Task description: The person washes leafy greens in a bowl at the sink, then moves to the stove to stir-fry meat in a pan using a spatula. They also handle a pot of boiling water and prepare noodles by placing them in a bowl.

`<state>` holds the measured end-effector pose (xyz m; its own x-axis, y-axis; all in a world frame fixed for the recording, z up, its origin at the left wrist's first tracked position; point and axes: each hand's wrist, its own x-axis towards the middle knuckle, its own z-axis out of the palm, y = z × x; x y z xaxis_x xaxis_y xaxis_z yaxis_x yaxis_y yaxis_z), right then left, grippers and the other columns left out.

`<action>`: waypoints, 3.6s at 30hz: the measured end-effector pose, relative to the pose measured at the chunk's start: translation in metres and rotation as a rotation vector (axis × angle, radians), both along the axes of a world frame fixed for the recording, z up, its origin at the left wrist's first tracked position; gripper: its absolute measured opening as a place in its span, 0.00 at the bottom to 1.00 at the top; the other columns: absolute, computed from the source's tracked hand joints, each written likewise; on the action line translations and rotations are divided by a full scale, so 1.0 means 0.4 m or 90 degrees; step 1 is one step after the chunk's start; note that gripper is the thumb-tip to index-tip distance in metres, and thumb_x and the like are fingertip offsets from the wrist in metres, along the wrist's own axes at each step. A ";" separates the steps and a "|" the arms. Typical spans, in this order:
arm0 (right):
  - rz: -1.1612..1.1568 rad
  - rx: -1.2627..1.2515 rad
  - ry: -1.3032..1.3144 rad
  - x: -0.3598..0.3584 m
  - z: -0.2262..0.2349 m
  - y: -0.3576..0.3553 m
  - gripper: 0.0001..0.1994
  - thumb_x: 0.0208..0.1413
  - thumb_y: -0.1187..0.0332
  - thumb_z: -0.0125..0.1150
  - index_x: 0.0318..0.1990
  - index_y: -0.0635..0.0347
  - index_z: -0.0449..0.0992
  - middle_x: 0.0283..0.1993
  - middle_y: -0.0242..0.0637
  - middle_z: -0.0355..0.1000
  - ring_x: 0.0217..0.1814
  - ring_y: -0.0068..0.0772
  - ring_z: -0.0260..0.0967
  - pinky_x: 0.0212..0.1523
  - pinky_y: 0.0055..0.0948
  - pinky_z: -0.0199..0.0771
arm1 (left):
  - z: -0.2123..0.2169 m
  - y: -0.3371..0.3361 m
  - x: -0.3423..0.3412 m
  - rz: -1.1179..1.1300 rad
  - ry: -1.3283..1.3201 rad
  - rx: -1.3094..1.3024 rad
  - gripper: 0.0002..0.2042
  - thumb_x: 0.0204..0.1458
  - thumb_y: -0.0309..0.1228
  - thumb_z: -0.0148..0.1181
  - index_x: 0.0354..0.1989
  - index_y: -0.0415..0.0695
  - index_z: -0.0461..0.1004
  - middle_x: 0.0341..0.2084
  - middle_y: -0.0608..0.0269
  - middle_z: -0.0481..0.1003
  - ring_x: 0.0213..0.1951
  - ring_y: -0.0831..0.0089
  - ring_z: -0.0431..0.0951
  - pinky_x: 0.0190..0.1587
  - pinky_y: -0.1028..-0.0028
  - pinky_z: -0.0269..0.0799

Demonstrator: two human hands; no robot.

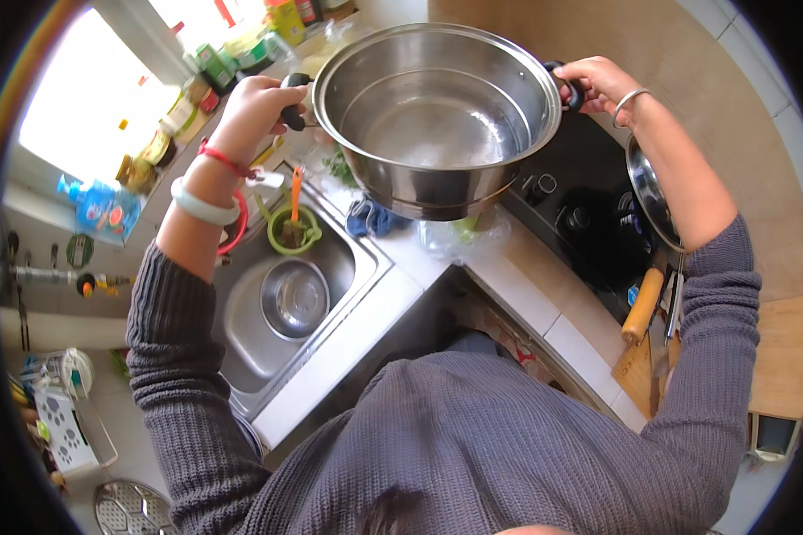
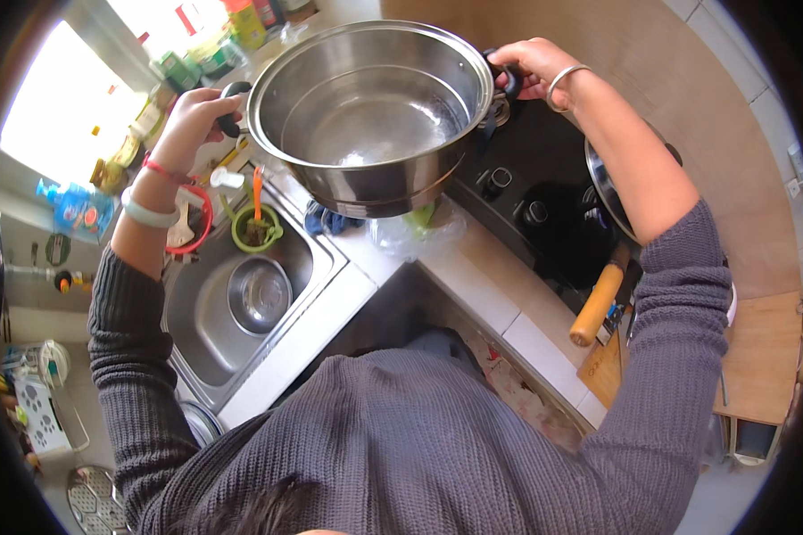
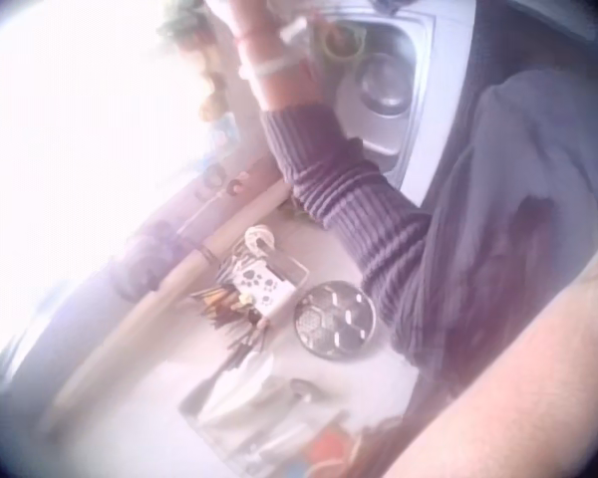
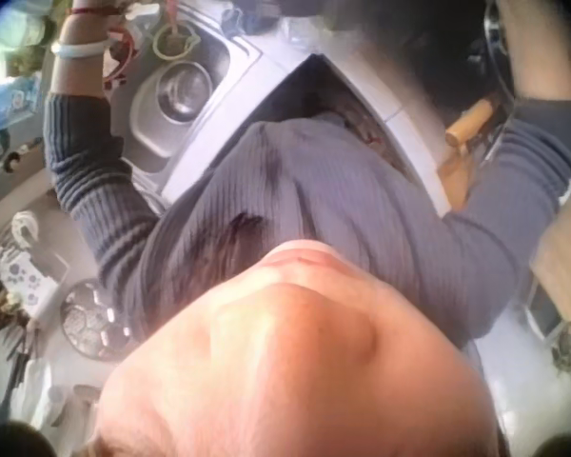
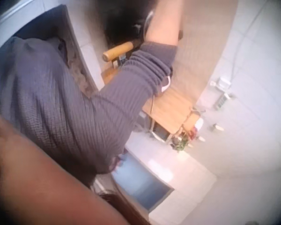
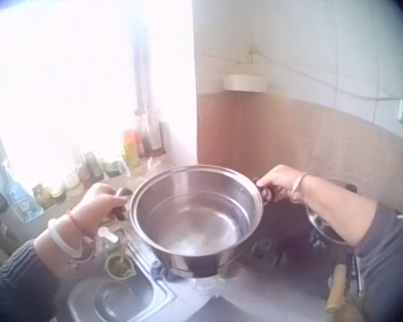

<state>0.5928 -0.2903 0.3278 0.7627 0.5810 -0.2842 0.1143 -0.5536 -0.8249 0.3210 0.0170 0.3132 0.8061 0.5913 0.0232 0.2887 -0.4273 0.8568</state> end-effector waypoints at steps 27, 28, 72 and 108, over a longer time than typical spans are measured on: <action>0.253 -0.126 0.044 -0.511 -0.355 0.211 0.10 0.49 0.68 0.53 0.36 0.66 0.72 0.23 0.36 0.70 0.21 0.24 0.66 0.20 0.24 0.66 | -0.438 -0.338 -0.828 0.296 -0.097 -0.497 0.14 0.57 0.37 0.48 0.34 0.35 0.68 0.20 0.58 0.74 0.17 0.80 0.73 0.19 0.85 0.70; 0.252 -0.122 0.050 -0.507 -0.356 0.213 0.11 0.49 0.68 0.53 0.37 0.66 0.72 0.23 0.36 0.70 0.21 0.24 0.66 0.21 0.24 0.67 | -0.438 -0.347 -0.826 0.303 -0.099 -0.503 0.14 0.57 0.37 0.48 0.34 0.35 0.68 0.20 0.58 0.74 0.18 0.80 0.73 0.19 0.84 0.70; 0.370 -0.214 0.014 -0.462 -0.320 0.482 0.16 0.51 0.62 0.55 0.44 0.61 0.72 0.46 0.33 0.67 0.52 0.29 0.60 0.45 0.33 0.71 | -0.495 -0.365 -0.877 0.414 -0.242 -0.841 0.15 0.59 0.38 0.44 0.37 0.36 0.70 0.23 0.63 0.73 0.24 0.76 0.74 0.24 0.81 0.69; 0.533 -0.233 -0.135 -0.488 -0.352 0.628 0.20 0.53 0.56 0.49 0.51 0.51 0.72 0.53 0.32 0.68 0.48 0.31 0.64 0.43 0.32 0.66 | -0.566 -0.314 -0.919 0.421 -0.327 -0.963 0.11 0.56 0.35 0.47 0.39 0.39 0.68 0.31 0.60 0.72 0.30 0.75 0.74 0.25 0.79 0.72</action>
<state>0.3976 -0.0393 0.1870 0.1929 0.8661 -0.4611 0.7207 -0.4439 -0.5324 -0.0468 -0.1085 0.0868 0.5265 0.5314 -0.6637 -0.3401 0.8471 0.4084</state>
